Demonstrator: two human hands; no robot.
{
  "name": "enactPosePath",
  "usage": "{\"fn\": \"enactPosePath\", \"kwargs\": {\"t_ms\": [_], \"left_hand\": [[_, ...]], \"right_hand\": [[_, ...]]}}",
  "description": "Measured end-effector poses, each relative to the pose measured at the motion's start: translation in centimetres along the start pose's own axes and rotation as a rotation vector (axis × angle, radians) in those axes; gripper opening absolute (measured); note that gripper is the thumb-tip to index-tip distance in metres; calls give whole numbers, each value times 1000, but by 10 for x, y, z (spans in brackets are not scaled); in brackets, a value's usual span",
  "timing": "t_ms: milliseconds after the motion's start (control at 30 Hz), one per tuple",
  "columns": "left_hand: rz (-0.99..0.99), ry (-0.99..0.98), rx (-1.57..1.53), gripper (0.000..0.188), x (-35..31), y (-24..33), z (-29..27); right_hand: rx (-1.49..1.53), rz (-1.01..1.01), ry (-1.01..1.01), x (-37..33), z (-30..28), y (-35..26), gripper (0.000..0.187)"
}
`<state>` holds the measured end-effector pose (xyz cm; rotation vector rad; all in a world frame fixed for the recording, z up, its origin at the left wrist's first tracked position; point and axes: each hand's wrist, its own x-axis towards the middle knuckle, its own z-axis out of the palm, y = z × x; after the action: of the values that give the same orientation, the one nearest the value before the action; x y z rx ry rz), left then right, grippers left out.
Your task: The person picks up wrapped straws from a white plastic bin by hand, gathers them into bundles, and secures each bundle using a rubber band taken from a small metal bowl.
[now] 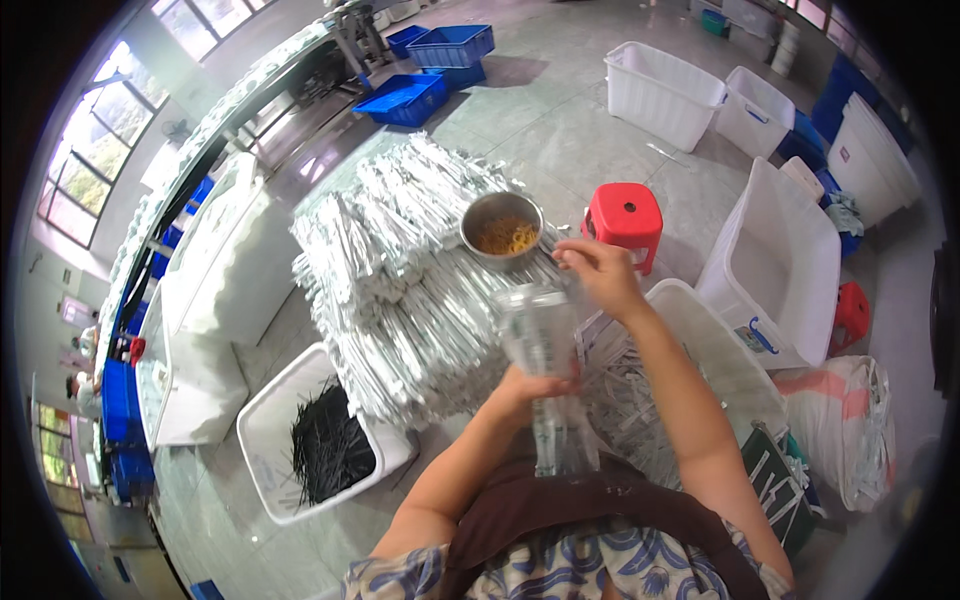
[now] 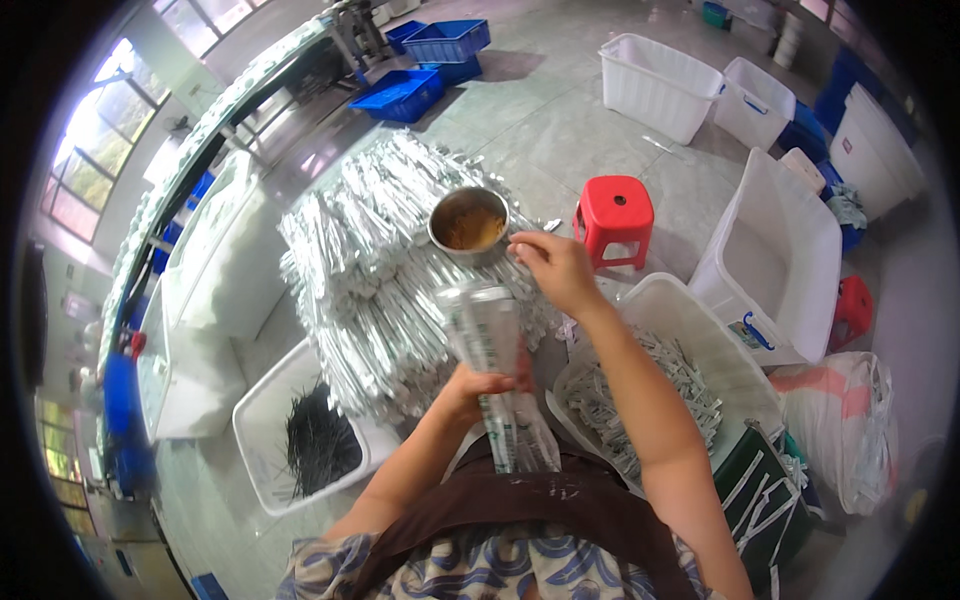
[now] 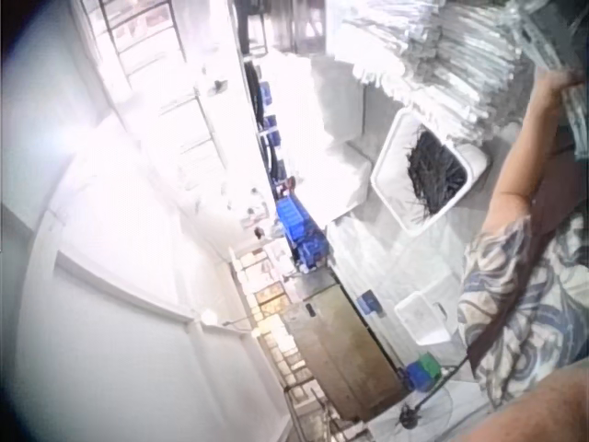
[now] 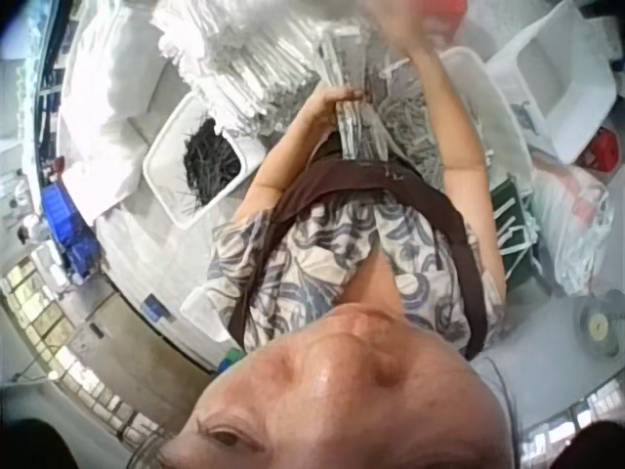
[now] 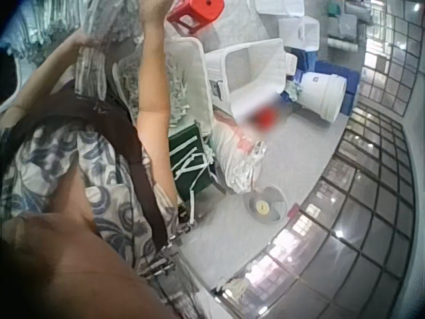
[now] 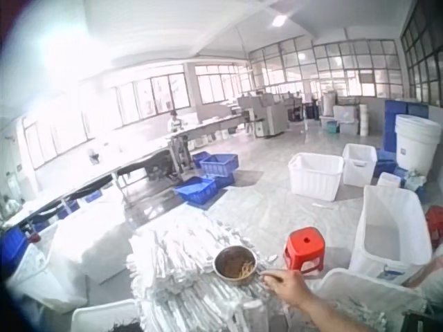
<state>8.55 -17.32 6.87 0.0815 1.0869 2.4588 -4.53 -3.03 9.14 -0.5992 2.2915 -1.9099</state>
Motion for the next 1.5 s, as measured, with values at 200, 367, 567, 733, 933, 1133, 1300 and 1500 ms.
{"fn": "enactPosePath", "kwargs": {"t_ms": [200,367,567,733,933,1133,1300,1500], "left_hand": [[111,104,-75,60,-13,71,-87],[50,201,-91,52,-18,96,-120],[171,244,-24,40,12,100,-121],[344,263,123,34,22,113,-100],[212,202,145,38,34,106,-81],[10,-441,16,61,61,73,-40],[-67,-421,-372,53,53,56,-84],[-37,-521,-234,53,61,47,-69]], "right_hand": [[-1089,7,-151,125,83,50,15],[-1290,129,-255,148,111,64,19],[-1089,-63,58,126,86,44,11],[-669,-166,-55,74,115,-37,7],[-902,-219,-47,33,94,-68,12],[-669,-9,237,76,-14,-8,8],[638,-66,-113,-18,-3,-5,17],[138,-217,8,1,27,-81,36]]}}
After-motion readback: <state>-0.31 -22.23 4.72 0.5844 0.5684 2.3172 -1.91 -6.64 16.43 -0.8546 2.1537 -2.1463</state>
